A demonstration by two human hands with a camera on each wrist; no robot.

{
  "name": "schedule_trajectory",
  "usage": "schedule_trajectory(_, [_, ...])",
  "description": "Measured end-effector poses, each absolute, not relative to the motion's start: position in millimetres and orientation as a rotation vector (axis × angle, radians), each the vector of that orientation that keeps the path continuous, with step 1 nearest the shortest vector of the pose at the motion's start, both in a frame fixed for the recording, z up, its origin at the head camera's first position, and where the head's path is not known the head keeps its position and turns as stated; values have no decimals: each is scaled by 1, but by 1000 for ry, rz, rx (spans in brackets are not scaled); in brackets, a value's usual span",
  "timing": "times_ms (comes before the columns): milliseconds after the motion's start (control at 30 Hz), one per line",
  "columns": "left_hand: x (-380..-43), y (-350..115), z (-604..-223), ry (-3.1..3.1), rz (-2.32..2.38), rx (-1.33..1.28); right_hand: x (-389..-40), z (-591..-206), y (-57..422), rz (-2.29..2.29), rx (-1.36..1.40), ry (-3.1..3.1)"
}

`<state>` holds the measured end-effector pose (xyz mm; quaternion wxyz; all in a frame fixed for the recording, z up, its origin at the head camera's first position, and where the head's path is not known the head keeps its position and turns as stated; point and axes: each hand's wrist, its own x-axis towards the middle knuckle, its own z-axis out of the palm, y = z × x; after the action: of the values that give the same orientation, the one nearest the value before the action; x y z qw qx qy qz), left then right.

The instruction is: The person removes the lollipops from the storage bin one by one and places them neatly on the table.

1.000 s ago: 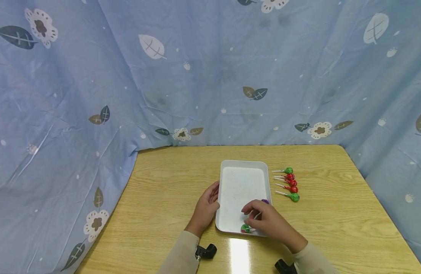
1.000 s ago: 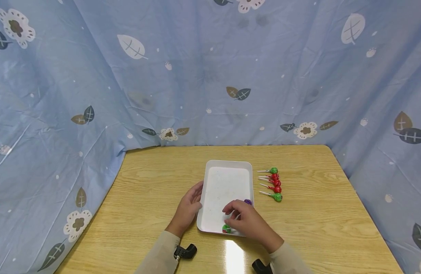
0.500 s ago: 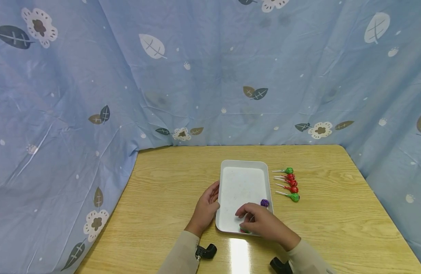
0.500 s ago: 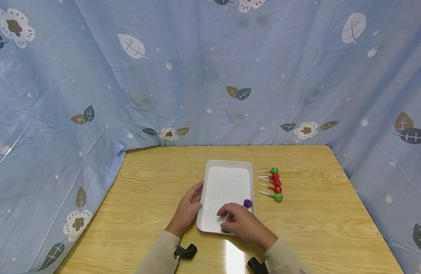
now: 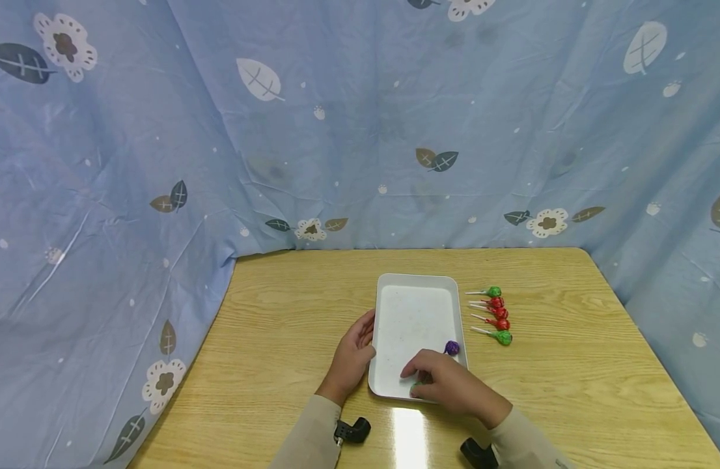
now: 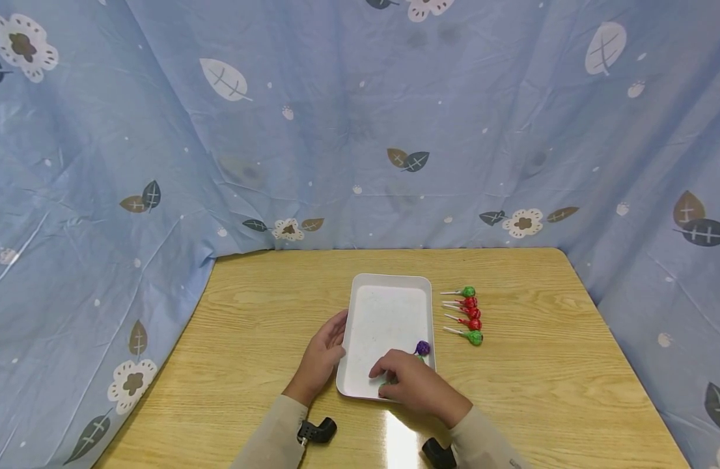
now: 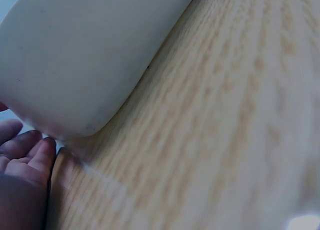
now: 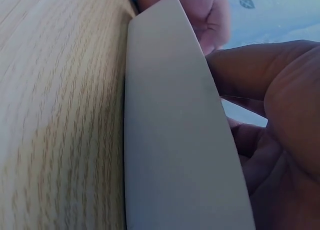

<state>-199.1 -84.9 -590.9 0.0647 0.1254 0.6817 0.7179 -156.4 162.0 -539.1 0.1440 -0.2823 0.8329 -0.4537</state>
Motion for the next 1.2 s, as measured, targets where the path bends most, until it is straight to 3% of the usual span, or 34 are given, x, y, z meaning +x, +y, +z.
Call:
schedule_trajectory(700, [-200, -86, -592, 2036, 2188, 400, -160, -541, 163, -1206, -1011, 2407])
schedule_trajectory(1200, [-201, -85, -593, 2046, 2188, 411, -158, -544, 157, -1070, -983, 2555])
